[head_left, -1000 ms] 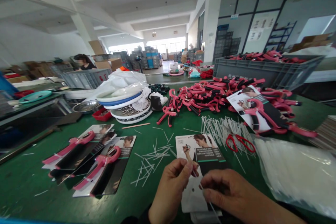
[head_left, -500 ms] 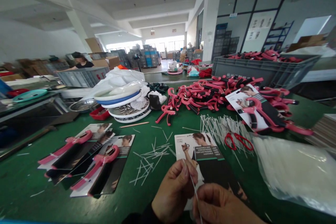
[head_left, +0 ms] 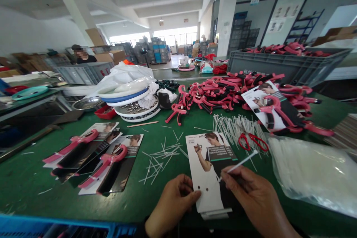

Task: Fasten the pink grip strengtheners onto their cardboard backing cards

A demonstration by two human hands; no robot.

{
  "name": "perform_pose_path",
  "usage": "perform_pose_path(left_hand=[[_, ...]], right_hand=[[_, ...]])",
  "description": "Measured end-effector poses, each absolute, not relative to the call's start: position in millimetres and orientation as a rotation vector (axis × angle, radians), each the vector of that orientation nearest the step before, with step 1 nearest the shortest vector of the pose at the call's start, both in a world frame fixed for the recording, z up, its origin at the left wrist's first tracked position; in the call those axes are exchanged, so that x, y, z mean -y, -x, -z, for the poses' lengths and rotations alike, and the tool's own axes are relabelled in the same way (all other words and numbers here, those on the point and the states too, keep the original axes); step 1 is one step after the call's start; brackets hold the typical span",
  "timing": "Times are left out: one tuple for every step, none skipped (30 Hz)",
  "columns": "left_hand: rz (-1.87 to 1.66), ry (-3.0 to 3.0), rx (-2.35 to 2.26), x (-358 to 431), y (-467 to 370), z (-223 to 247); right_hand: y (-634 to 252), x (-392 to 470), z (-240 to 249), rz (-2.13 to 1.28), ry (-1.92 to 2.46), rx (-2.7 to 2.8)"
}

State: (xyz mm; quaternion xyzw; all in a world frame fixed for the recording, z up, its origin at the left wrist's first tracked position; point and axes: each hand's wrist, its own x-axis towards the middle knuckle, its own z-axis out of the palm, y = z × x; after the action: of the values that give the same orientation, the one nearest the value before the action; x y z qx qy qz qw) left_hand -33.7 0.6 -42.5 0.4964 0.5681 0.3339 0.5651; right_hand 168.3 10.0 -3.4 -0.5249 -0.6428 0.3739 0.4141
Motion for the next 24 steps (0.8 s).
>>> perform_pose_path(left_hand=[[-0.799, -1.123, -1.314, -1, 31, 42], [-0.820, -1.074, -1.283, 0, 28, 41], [-0.842, -1.024, -1.243, 0, 26, 40], [-0.862, -0.977, -1.195, 0, 25, 38], [-0.878, -0.937, -1.149, 1, 23, 36], [-0.890, -0.905, -1.112, 2, 22, 35], [-0.895, -0.882, -1.086, 3, 20, 34], [-0.898, -0.868, -1.064, 4, 18, 32], [-0.904, -0.860, -1.042, 5, 16, 32], [-0.909, -0.858, -1.022, 5, 14, 31], [-0.913, -0.859, -1.004, 5, 12, 31], [-0.916, -0.860, -0.987, 5, 10, 31], [-0.920, -0.862, -0.973, 5, 8, 30], [-0.925, -0.857, -0.964, 5, 6, 30], [-0.930, -0.848, -0.953, 6, 4, 29], [-0.938, -0.834, -0.937, 6, 3, 28], [-0.948, -0.809, -0.917, 6, 1, 26], [-0.948, -0.772, -0.890, 6, -1, 25], [-0.938, -0.722, -0.857, 6, -2, 23], [-0.920, -0.667, -0.819, 6, -5, 21], [-0.897, -0.614, -0.791, 6, -7, 20], [-0.871, -0.571, -0.779, 6, -11, 19], [-0.847, -0.550, -0.784, 5, -15, 19], [-0.830, -0.553, -0.803, 5, -19, 18]], right_hand=[[-166, -9, 8, -0.914, 1.317, 1.637], [-165, -7, 12, -0.886, 1.317, 1.653], [-164, -5, 14, -0.857, 1.318, 1.661], [-164, -4, 16, -0.830, 1.322, 1.659], [-165, -2, 17, -0.805, 1.329, 1.641], [-165, -1, 18, -0.784, 1.339, 1.615], [-166, 1, 17, -0.765, 1.350, 1.586], [-167, 2, 16, -0.750, 1.362, 1.558], [-168, 3, 15, -0.738, 1.370, 1.535], [-168, 3, 14, -0.729, 1.374, 1.520], [-168, 4, 12, -0.723, 1.378, 1.509], [-167, 5, 11, -0.720, 1.386, 1.491], [-166, 7, 11, -0.723, 1.396, 1.466], [-165, 8, 11, -0.730, 1.405, 1.439], [-164, 9, 11, -0.737, 1.414, 1.409], [-164, 10, 12, -0.743, 1.423, 1.379], [-164, 11, 13, -0.747, 1.432, 1.358], [-165, 12, 14, -0.747, 1.440, 1.352], [-167, 12, 15, -0.743, 1.442, 1.360], [-169, 12, 17, -0.740, 1.442, 1.380], [-172, 12, 18, -0.742, 1.440, 1.405], [-175, 12, 19, -0.750, 1.438, 1.427], [-178, 12, 19, -0.768, 1.432, 1.443], [-180, 12, 20, -0.794, 1.427, 1.449]])
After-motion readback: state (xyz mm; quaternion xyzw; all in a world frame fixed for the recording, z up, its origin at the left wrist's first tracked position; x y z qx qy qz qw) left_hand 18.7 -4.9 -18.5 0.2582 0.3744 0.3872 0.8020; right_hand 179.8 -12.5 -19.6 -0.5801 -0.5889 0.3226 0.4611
